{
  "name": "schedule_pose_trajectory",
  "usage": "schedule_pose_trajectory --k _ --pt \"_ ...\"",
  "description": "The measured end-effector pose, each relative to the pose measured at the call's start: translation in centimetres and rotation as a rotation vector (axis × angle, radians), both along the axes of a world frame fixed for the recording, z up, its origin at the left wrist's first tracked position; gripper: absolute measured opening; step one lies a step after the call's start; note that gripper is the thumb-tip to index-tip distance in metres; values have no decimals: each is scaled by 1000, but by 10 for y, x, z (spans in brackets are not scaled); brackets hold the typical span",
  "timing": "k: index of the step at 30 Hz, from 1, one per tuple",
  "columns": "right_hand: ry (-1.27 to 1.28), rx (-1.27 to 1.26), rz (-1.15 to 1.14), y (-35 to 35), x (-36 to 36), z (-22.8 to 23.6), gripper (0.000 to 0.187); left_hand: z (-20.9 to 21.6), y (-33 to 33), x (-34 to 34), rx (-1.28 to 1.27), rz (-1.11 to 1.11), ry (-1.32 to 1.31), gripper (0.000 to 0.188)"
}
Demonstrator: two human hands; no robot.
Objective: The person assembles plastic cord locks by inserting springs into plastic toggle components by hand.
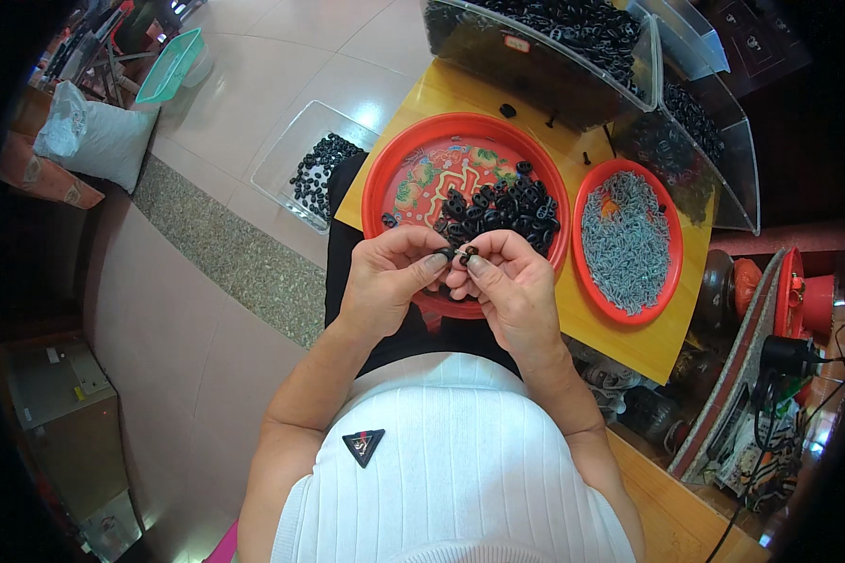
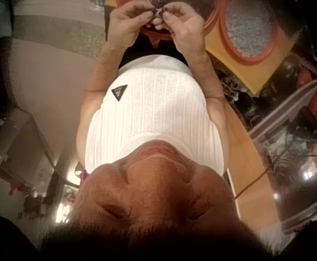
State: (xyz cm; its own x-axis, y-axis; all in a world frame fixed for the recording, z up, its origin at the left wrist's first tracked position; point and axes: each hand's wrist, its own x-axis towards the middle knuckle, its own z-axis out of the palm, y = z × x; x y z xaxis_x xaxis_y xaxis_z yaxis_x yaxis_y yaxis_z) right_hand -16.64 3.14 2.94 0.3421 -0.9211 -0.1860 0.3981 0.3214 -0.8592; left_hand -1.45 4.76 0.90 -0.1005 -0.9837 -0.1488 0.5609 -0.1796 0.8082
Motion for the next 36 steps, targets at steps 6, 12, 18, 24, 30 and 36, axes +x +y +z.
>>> schedule_pose_trajectory --k 6,12,18,24,30,36 --pt "-35 28 15 0 4 2 10 1 2 -2 -92 38 -64 17" --pt "-60 71 53 -3 -4 5 9 -3 2 9 -11 -112 125 25" --pt "171 10 47 1 -5 12 7 -8 1 11 11 -101 294 28" --pt "349 -12 23 5 3 18 6 -10 2 12 15 -99 294 30" --pt "400 -77 -10 4 3 14 5 -8 2 9 -7 -94 256 30" --pt "481 -88 -9 3 3 11 4 -8 3 8 -56 -102 191 30"
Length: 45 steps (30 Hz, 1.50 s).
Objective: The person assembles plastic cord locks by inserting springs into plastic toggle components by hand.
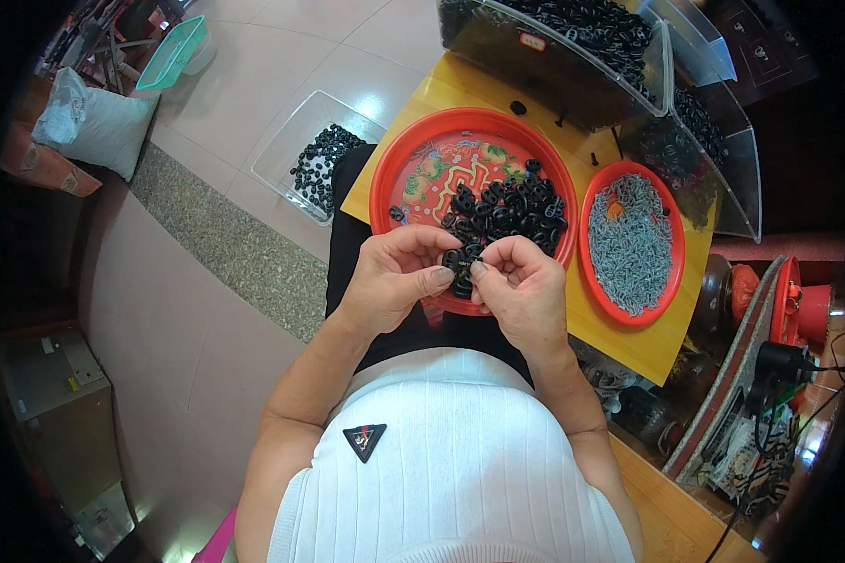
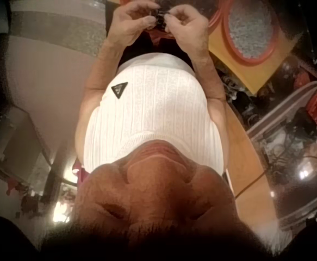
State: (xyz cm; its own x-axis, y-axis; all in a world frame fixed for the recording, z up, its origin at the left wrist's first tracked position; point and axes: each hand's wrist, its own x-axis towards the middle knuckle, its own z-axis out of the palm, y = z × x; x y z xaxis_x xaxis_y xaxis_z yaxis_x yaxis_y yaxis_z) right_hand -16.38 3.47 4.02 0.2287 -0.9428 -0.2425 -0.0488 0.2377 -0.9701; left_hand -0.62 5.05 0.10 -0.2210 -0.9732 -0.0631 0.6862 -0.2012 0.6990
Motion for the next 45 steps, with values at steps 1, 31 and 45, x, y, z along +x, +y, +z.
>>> schedule_pose_trajectory --k 1,31,45 --pt "8 -6 2 0 -1 0 4 0 0 0 -16 -4 -35 30" --pt "-59 121 79 -5 -1 3 5 0 3 -2 -134 31 -354 24" --pt "-470 289 248 -15 -19 -22 11 -4 4 -5 -240 32 -304 24"
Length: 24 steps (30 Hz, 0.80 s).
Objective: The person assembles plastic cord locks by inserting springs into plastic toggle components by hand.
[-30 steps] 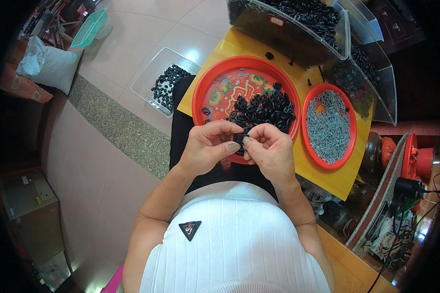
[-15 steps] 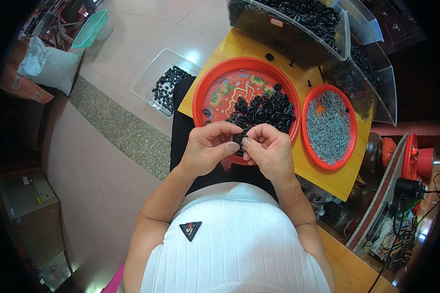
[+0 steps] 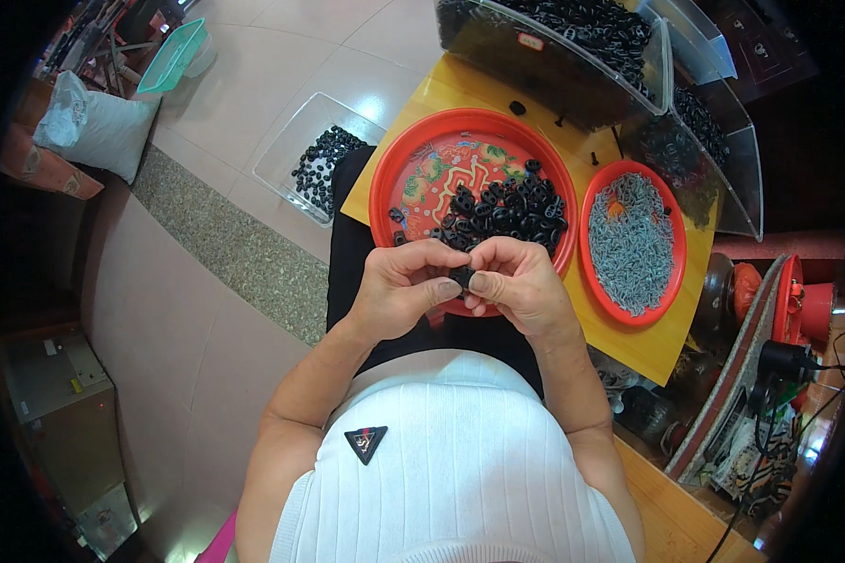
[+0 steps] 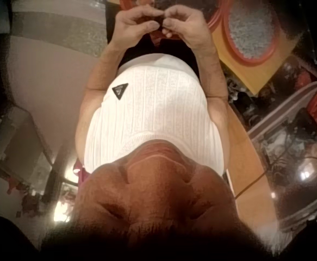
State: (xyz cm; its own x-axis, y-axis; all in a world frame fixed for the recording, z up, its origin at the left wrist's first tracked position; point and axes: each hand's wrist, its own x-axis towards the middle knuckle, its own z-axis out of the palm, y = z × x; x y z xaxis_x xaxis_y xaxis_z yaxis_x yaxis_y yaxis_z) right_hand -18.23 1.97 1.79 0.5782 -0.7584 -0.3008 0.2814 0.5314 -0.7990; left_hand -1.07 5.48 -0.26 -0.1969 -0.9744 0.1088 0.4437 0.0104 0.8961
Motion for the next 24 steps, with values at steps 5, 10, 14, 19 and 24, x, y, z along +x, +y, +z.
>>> schedule_pose_trajectory --k 5,10,14,19,24 --pt "5 20 68 -4 0 -1 11 -1 0 -1 -57 9 -60 25" --pt "25 12 107 -9 4 1 12 -2 0 -2 -71 84 -78 24" --pt "29 -61 73 -8 7 2 10 8 0 -8 -146 141 -266 22" --pt "177 -135 22 -7 1 18 3 24 -4 -13 -187 187 -428 20" --pt "346 -154 179 -3 -10 28 8 17 10 -14 -49 126 -356 28"
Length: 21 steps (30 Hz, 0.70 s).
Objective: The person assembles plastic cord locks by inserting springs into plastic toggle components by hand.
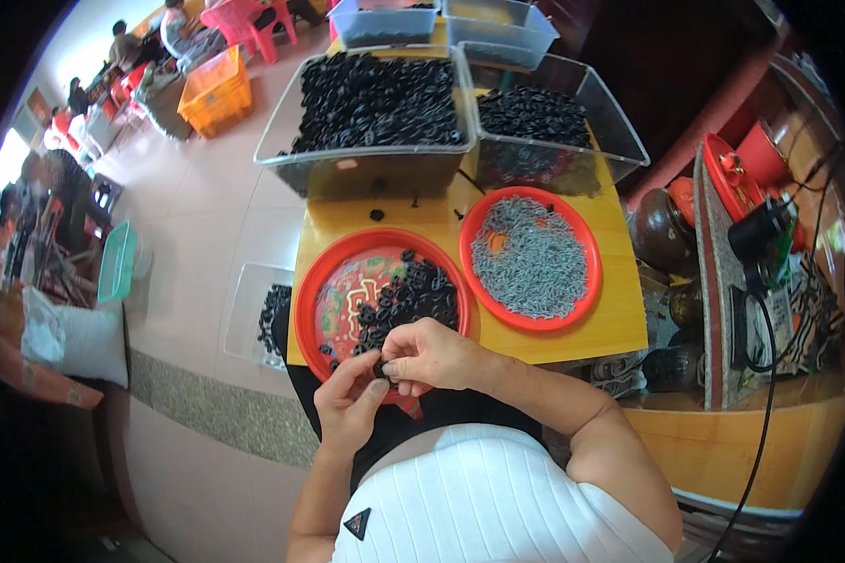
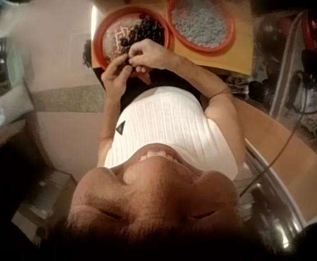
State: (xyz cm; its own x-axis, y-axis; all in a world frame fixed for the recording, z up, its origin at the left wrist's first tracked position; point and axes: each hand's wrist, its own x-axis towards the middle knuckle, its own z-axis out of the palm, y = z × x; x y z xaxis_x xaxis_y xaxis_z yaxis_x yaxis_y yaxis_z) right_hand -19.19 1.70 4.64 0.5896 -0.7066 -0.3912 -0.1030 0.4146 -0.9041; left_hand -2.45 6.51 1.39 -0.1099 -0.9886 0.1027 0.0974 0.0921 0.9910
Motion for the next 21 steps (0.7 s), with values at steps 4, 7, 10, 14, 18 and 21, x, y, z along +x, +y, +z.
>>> schedule_pose_trajectory --k 4,7,10,14,18,21 --pt "-82 -162 -190 -16 -42 26 12 12 11 -2 -10 46 60 34" --pt "-203 -376 -628 -58 -100 54 8 -7 34 37 -37 428 -258 26" --pt "-279 -465 -958 -109 -156 85 7 -39 82 79 128 647 -509 12" --pt "-433 -327 -1040 -152 -249 64 7 -104 165 108 324 486 -853 10" --pt "-205 -501 -959 -110 -227 56 7 -90 183 95 236 282 -935 10" --pt "-112 -546 -900 -64 -171 61 8 -68 166 92 175 69 -898 14"
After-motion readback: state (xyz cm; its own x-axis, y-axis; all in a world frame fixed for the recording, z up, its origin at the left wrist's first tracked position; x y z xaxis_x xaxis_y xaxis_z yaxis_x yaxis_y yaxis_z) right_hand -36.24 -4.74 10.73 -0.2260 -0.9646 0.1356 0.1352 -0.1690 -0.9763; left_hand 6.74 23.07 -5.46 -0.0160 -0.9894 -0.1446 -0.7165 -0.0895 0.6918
